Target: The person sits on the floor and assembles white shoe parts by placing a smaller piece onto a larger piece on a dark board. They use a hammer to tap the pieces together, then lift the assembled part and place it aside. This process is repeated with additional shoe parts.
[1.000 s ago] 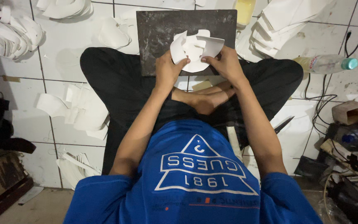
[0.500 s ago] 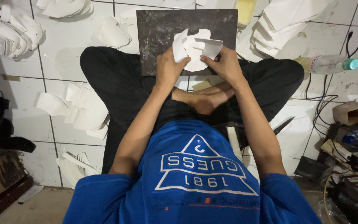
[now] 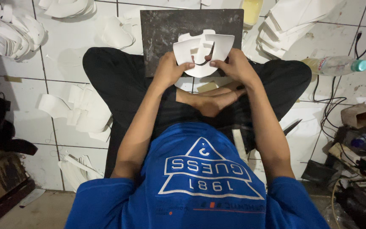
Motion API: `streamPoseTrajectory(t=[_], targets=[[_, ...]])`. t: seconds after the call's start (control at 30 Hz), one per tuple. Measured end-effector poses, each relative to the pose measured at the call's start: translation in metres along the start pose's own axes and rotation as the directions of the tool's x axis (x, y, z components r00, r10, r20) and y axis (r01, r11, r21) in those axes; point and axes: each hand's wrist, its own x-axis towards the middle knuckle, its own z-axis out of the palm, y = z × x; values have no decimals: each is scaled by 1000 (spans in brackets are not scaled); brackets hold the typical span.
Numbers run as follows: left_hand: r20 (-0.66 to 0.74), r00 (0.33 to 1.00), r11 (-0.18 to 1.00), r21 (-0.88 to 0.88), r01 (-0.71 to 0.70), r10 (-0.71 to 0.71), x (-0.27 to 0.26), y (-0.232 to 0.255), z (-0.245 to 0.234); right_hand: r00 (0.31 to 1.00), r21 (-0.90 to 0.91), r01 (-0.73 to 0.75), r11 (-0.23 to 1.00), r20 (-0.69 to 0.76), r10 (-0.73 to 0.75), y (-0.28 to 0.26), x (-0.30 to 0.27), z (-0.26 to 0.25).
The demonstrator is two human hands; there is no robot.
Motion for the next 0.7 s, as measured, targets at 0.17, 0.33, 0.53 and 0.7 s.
streamPoseTrajectory(t=[0.17, 0.33, 0.53, 0.7], targets=[[32, 999, 999, 6, 40, -40, -1, -4, 2, 998, 0, -23, 1000, 56, 23, -8, -1, -3], [-101, 988, 992, -62, 112, -118, 7, -20, 16, 998, -100, -60, 993, -15, 59, 4, -1, 3], [-192, 973, 992, -50, 119, -126, 5, -12, 18, 996, -152, -56, 987, -71, 45, 16, 10, 6], [-209, 974, 996, -6, 85, -84, 7, -21, 22, 992, -150, -102, 983, -94, 89, 24, 12, 10]])
